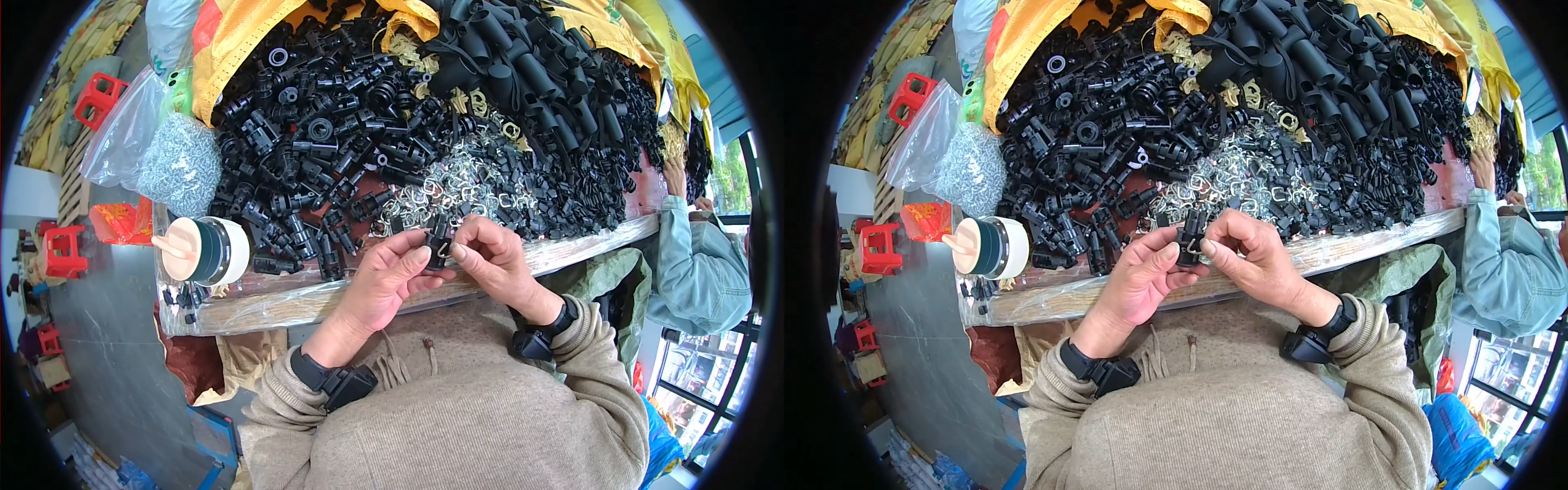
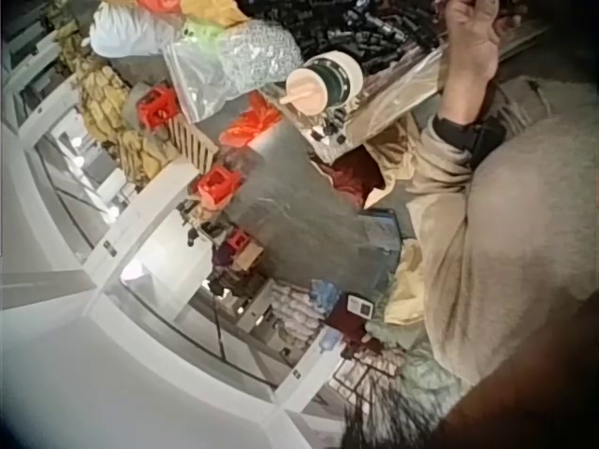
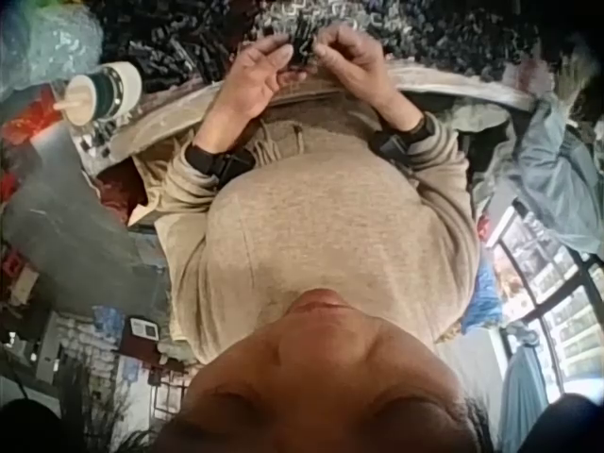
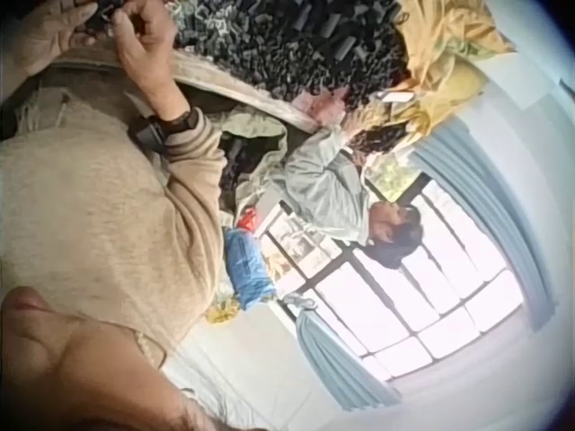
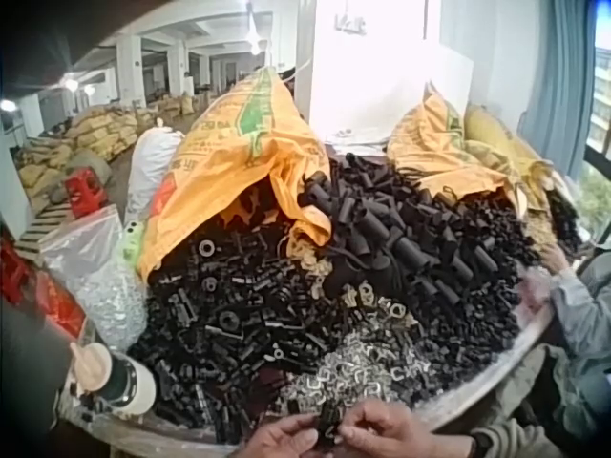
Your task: The person picks up a black plastic component and a small metal clip by hand, then presses the clip into the component. They repeat this process, handling one component and one clip at a time, occasionally moving aside other parts to reach more clips.
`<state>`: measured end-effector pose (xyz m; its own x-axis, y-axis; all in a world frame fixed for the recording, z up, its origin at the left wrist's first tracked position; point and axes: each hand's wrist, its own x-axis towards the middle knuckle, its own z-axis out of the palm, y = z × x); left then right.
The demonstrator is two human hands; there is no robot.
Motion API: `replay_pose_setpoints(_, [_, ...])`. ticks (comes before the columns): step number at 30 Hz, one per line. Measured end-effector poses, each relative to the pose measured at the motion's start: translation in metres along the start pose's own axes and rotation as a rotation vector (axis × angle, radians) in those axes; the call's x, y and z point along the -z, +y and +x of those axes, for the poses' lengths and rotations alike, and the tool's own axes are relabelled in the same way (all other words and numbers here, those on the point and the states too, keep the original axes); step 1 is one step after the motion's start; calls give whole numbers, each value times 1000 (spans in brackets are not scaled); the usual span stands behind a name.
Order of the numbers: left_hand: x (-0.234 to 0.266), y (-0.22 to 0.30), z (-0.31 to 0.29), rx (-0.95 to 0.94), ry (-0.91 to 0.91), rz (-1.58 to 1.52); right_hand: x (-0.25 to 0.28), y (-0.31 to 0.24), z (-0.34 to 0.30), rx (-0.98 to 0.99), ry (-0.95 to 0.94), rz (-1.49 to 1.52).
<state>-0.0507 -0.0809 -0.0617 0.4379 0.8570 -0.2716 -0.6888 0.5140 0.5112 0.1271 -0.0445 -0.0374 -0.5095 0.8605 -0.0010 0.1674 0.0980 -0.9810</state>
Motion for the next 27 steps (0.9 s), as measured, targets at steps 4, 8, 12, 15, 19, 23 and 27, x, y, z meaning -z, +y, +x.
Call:
replay_pose_setpoints(4, [-2, 1, 0, 16, 18, 11, -2, -2, 3, 168, 38, -199])
replay_pose_setpoints(8, [-1, -1, -1, 35, 26, 27, -4, -1, 3, 292, 77, -294])
replay_pose_setpoints(12, [-2, 0, 0, 57, 45, 40, -4, 0, 4, 374, 99, -350])
replay_pose_setpoints(15, [-2, -1, 0, 60, 58, 39, -3, 1, 4, 403, 97, -382])
replay_pose_setpoints(19, [-1, -1, 0, 56, 68, 46, -4, 0, 3, 418, 76, -424])
replay_pose_setpoints(23, [-1, -1, 1, 63, 71, 88, -4, 0, 3, 471, 57, -472])
replay_pose_setpoints(27, [-4, -3, 1, 50, 72, 129, -2, 0, 3, 532, 33, -529])
